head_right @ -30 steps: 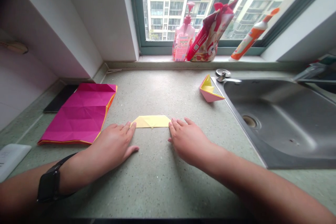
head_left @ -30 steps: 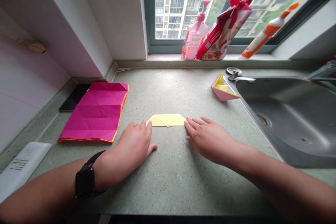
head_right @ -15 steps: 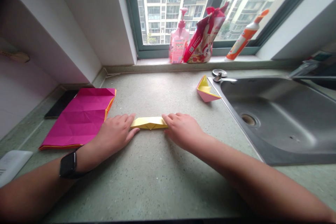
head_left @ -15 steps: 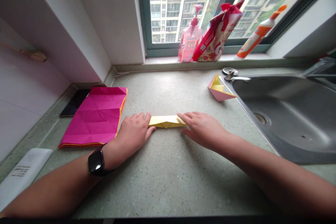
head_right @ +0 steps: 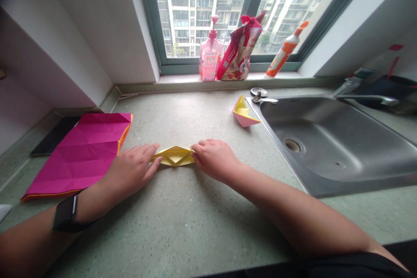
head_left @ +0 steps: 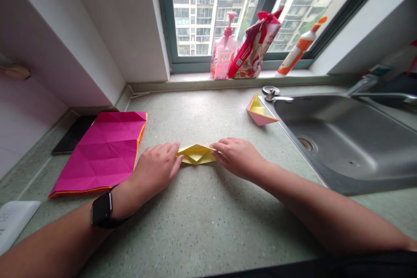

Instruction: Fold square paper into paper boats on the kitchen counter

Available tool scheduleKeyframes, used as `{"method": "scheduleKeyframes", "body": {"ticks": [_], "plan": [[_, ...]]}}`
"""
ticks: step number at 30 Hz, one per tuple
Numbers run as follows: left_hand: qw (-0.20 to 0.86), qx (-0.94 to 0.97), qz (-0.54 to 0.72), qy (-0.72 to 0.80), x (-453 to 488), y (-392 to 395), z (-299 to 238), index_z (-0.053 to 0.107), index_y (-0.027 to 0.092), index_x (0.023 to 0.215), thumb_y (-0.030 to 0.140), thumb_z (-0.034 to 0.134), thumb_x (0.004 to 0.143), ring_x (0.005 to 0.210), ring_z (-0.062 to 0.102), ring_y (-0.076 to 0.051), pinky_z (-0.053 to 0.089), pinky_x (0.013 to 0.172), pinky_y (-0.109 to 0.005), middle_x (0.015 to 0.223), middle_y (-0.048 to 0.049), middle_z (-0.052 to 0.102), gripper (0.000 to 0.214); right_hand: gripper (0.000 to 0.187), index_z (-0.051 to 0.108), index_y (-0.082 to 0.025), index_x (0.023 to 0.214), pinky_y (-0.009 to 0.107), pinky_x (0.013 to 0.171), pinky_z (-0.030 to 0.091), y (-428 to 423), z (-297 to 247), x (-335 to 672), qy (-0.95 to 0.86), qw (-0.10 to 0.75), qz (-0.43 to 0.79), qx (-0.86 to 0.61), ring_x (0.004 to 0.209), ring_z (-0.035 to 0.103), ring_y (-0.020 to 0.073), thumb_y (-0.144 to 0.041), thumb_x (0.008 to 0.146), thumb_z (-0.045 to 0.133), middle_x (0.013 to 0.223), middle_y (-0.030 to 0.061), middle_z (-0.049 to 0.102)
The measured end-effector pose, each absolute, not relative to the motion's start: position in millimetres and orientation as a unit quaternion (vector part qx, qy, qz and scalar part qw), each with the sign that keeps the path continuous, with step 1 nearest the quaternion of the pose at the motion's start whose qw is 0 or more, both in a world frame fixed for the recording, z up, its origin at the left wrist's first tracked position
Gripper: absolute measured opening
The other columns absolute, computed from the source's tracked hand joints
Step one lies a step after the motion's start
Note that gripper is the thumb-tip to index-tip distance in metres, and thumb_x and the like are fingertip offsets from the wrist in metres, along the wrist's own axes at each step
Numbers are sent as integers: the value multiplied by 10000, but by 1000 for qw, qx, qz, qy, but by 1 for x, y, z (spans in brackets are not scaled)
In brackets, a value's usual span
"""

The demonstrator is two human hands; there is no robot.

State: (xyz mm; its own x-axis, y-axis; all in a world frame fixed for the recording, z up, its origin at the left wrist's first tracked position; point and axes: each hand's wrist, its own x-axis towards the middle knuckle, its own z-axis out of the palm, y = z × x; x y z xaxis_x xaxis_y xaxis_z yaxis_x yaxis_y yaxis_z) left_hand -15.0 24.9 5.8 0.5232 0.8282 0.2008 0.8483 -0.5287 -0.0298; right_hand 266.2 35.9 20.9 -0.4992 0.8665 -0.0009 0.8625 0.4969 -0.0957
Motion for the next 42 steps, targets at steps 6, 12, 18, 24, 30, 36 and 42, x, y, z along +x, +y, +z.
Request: {"method": "scheduleKeyframes", "body": {"ticks": [6,12,18,24,30,36,42], "plan": [[50,-875,-90,-472,-17,27,7,673,146,1283,244,564,1053,957,745,-313,576,790,-423,1094,-140,785,272,180,777,-244,1106,325,731,469,38,20,268,-868,20,34,-496,937,742,227,-274,1071,603,1103,65,820],[48,-876,-131,-462,-17,26,8,645,146,1351,353,601,1070,949,744,-304,589,796,-415,1094,-134,771,352,193,782,-251,1132,332,745,500,37,17,269,-863,50,28,-503,945,769,242,-259,1066,601,1073,70,840],[-33,-857,-224,-463,-19,31,14,591,177,1428,240,565,1036,932,737,-237,607,813,-377,1216,-117,747,398,258,760,-251,1263,321,730,493,36,18,268,-856,60,51,-510,918,783,245,-265,1043,626,1012,57,852],[-136,-806,-256,-516,-21,42,19,679,183,1311,167,538,955,859,730,-193,574,742,-308,1089,-65,771,383,320,730,-261,1345,321,757,505,35,23,268,-854,78,116,-500,895,778,222,-270,1041,629,993,35,851],[-119,-807,-231,-531,-22,44,16,734,183,1272,192,505,1007,768,714,-190,508,681,-295,951,-57,804,350,311,745,-255,1341,330,783,521,39,27,272,-841,102,200,-492,870,759,203,-317,1079,587,1010,42,847],[-97,-809,-213,-538,-22,43,16,734,185,1310,201,507,1016,645,662,-175,463,632,-293,876,-44,796,372,307,755,-231,1318,328,808,540,40,31,273,-829,121,234,-494,928,753,208,-339,1085,588,1055,65,831],[-83,-811,-216,-538,-23,43,13,734,187,1310,209,515,1006,684,693,-186,452,637,-292,859,-42,797,376,301,756,-215,1313,324,800,550,39,34,274,-829,127,246,-486,904,749,197,-299,1053,630,1048,68,825]]}}
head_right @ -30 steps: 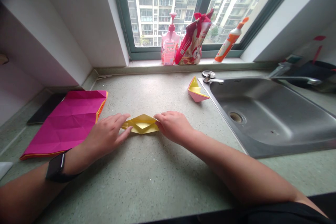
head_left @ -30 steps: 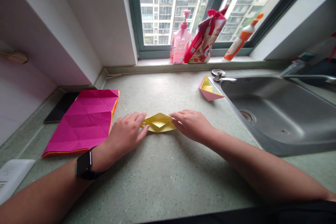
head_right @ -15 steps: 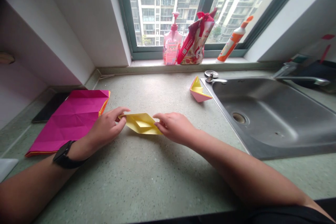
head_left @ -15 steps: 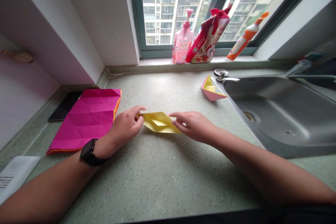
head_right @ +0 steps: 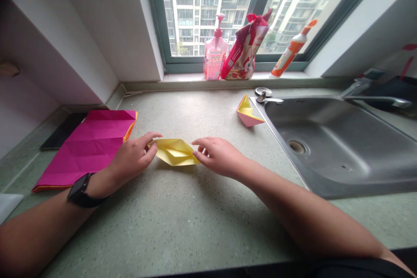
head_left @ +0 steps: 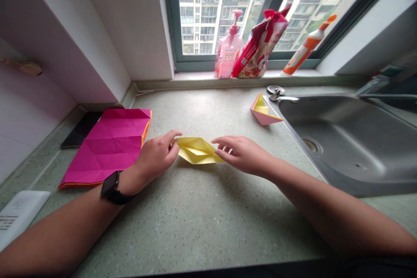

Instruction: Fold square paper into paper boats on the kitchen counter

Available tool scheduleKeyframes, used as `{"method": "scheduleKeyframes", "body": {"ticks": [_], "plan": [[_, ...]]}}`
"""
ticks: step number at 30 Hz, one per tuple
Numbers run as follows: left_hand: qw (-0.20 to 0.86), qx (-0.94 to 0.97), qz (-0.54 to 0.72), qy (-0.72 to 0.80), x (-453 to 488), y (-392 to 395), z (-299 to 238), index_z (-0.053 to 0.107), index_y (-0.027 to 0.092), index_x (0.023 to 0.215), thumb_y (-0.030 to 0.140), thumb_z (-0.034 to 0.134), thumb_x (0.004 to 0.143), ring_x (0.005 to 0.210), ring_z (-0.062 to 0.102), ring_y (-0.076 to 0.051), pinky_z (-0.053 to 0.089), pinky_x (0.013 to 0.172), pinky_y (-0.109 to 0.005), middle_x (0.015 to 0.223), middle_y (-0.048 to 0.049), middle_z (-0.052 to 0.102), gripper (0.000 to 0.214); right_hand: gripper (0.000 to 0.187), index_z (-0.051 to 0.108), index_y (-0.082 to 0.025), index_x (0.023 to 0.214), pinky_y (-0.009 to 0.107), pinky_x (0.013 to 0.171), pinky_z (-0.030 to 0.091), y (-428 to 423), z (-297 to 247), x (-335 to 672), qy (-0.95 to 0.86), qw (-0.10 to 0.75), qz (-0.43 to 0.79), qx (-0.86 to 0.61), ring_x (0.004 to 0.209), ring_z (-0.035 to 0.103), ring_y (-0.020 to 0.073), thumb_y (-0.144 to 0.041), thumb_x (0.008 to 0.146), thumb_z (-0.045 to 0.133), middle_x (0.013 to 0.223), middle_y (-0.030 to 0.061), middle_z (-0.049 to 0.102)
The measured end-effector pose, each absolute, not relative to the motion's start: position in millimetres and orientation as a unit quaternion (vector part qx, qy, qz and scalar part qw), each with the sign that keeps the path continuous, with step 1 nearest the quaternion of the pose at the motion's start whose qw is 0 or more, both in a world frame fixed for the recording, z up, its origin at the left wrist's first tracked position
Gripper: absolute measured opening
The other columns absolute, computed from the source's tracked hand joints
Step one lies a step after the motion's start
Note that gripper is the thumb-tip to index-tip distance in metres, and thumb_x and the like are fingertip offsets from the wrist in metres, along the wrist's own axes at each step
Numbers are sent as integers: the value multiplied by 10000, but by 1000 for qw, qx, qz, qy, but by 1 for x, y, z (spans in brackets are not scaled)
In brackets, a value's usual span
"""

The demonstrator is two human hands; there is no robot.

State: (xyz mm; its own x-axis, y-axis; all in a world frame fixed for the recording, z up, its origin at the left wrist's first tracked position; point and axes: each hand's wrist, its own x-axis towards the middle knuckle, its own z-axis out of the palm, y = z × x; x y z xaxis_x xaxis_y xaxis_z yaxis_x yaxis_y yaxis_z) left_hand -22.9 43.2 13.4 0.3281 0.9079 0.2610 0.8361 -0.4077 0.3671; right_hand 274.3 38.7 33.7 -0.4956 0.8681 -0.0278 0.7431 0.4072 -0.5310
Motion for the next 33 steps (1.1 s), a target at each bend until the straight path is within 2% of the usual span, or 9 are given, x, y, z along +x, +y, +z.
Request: {"method": "scheduleKeyframes", "body": {"ticks": [11,20,26,33], "plan": [[75,812,212,538,-22,43,14,729,197,1331,209,532,990,699,696,-190,460,642,-292,869,-44,804,394,306,780,-234,1298,304,777,567,38,47,281,-831,104,263,-479,858,769,185,-257,1021,653,1002,50,838],[80,816,208,534,-22,43,14,722,195,1346,231,507,1004,711,692,-204,472,667,-308,909,-56,806,406,266,810,-235,1212,290,753,541,39,48,279,-836,87,266,-473,849,766,184,-192,1004,649,971,45,837],[81,818,209,529,-23,42,13,711,205,1356,231,512,1005,705,686,-190,481,682,-296,927,-52,809,404,232,813,-242,1196,296,749,540,39,49,280,-833,89,282,-468,831,760,186,-279,1021,665,961,45,834],[70,821,208,527,-22,42,13,712,211,1354,232,517,1013,698,682,-190,492,700,-299,891,-47,795,394,225,818,-252,1192,299,746,545,40,46,281,-829,88,287,-471,836,762,187,-297,1024,675,971,45,836]]}}
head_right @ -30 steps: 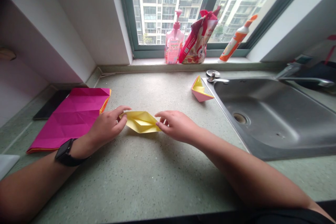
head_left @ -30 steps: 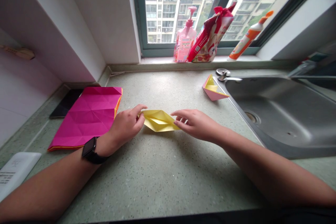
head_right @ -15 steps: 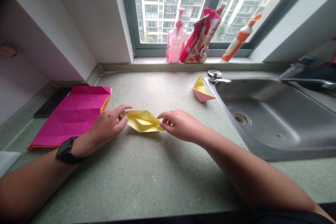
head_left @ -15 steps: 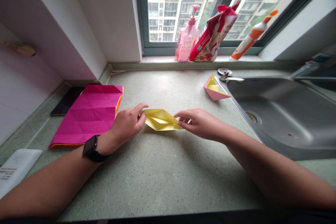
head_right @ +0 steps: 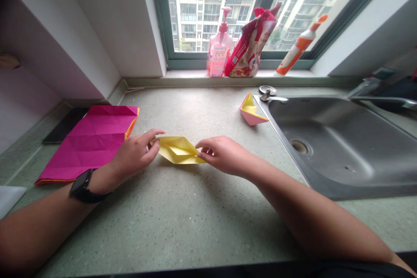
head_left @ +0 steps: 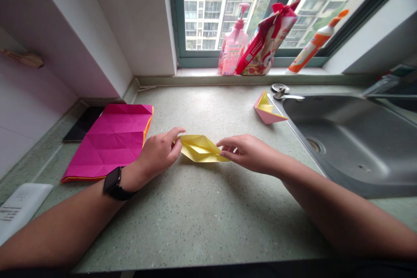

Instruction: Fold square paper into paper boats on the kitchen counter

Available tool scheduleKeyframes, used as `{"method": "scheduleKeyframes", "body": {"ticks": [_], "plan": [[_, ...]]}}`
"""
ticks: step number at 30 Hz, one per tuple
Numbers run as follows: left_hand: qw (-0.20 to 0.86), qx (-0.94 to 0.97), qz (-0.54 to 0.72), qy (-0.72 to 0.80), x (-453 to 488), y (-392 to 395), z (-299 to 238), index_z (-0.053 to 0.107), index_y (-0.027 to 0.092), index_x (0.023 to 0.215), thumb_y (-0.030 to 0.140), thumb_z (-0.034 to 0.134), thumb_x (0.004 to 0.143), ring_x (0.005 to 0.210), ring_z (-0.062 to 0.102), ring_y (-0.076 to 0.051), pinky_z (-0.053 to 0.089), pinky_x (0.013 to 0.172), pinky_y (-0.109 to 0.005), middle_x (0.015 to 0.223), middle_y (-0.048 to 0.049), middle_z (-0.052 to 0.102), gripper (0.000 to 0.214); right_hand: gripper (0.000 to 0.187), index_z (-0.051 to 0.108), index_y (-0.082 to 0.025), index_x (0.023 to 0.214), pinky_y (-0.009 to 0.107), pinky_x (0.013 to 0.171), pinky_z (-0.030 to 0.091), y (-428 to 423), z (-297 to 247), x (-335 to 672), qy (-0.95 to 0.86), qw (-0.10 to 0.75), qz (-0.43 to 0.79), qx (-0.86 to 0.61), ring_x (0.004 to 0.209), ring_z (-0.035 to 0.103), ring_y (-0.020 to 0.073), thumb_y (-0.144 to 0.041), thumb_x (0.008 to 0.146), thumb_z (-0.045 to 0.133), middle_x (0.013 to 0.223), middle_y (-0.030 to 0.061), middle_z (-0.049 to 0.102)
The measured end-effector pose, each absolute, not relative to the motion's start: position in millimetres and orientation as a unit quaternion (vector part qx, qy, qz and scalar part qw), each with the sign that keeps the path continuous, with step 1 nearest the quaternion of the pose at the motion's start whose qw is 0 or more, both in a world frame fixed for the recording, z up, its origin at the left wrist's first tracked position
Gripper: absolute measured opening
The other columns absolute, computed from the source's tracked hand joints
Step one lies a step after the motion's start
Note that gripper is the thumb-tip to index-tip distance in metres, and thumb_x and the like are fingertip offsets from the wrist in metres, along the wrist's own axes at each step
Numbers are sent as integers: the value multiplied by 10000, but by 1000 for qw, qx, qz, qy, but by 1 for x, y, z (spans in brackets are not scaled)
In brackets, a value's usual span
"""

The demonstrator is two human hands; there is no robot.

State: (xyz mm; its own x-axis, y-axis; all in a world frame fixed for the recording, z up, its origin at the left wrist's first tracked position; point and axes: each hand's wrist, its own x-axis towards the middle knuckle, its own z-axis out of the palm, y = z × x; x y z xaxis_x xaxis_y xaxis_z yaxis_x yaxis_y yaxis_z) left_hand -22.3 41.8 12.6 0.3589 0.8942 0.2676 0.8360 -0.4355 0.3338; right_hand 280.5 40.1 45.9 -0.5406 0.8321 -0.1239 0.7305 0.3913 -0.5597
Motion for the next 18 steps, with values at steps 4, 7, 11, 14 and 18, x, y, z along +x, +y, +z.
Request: {"method": "scheduleKeyframes", "body": {"ticks": [4,7,11,14,18], "plan": [[74,822,206,526,-22,42,12,701,214,1358,231,518,1016,709,689,-188,475,684,-292,906,-41,802,389,234,815,-244,1208,301,761,557,39,46,280,-825,89,296,-473,840,764,185,-317,1024,690,973,47,836],[74,822,204,526,-23,42,12,698,215,1354,231,523,1017,728,702,-193,471,682,-292,919,-43,806,380,229,814,-239,1204,302,763,559,39,47,280,-829,89,294,-467,838,764,184,-305,1021,694,970,47,836],[72,823,206,524,-22,42,12,690,220,1360,227,524,1022,732,704,-189,478,697,-290,907,-34,803,377,225,810,-229,1196,298,747,555,39,46,280,-834,90,296,-458,833,763,185,-303,1014,702,962,51,832],[72,824,204,524,-22,42,12,693,215,1354,224,518,1026,729,701,-190,462,683,-290,904,-36,802,372,218,809,-227,1188,296,741,549,40,45,281,-837,91,290,-455,830,761,183,-298,1011,705,962,50,831],[70,824,202,524,-22,43,11,692,214,1348,219,528,1022,748,708,-199,448,678,-293,916,-40,803,365,234,805,-226,1202,297,748,549,40,45,281,-838,88,297,-449,823,759,182,-317,1004,721,954,46,829]]}}
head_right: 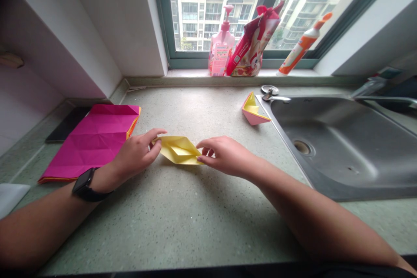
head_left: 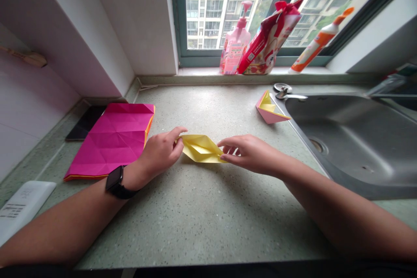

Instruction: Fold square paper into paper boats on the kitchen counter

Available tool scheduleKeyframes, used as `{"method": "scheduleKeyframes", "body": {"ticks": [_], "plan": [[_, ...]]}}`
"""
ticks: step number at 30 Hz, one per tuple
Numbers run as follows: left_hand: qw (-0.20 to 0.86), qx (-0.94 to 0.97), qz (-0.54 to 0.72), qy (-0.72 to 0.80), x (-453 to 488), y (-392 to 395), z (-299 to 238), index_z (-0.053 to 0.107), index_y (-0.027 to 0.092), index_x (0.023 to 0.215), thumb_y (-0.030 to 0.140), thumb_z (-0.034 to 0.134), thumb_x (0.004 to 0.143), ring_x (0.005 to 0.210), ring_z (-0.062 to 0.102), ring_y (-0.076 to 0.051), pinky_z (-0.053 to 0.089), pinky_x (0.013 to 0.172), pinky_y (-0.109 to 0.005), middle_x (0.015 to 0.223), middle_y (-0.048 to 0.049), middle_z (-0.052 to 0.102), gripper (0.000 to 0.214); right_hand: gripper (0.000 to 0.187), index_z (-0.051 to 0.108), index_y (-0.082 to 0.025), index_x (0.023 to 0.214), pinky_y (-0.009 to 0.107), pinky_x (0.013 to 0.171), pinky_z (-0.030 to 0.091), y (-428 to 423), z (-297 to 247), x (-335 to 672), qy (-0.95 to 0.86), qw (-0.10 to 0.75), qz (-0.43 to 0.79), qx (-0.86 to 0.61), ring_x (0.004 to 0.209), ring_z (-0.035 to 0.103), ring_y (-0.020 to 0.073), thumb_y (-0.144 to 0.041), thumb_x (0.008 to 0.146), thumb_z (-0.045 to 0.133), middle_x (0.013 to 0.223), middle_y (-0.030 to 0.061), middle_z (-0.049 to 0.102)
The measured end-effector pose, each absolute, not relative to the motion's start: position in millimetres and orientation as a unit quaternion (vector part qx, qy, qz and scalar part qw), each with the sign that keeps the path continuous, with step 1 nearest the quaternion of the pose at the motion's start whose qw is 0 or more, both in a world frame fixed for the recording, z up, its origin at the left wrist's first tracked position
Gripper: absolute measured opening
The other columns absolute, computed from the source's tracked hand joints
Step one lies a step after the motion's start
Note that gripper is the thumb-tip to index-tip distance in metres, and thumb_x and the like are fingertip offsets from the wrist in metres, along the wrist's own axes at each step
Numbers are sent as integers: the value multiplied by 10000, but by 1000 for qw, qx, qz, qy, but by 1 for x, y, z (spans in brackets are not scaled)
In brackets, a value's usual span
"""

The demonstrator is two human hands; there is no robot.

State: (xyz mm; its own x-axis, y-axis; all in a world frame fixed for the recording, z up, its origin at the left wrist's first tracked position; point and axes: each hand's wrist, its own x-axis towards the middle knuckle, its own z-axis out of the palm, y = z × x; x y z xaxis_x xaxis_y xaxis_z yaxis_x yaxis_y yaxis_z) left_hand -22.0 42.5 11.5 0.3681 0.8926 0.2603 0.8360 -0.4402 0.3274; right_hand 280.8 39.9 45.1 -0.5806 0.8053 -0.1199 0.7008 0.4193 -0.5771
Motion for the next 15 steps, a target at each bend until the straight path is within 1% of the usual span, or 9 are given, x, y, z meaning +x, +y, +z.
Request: {"method": "scheduleKeyframes", "body": {"ticks": [6,11,15], "plan": [[62,827,207,519,-22,43,11,698,215,1344,215,527,1018,746,710,-203,442,670,-299,895,-36,798,367,263,806,-199,1213,312,766,555,40,48,280,-827,75,313,-462,859,765,196,-329,1022,682,990,71,833],[61,827,212,517,-23,43,10,702,206,1348,222,520,1015,720,699,-200,433,653,-305,873,-36,793,380,277,811,-218,1217,317,789,568,42,47,280,-810,69,348,-466,874,772,203,-356,1013,684,1000,68,838],[63,827,216,516,-23,43,9,702,203,1348,221,517,1014,724,702,-202,436,654,-307,874,-37,794,382,300,805,-210,1239,324,808,575,43,46,281,-806,61,363,-464,885,773,207,-358,1014,671,1003,75,840]]}}
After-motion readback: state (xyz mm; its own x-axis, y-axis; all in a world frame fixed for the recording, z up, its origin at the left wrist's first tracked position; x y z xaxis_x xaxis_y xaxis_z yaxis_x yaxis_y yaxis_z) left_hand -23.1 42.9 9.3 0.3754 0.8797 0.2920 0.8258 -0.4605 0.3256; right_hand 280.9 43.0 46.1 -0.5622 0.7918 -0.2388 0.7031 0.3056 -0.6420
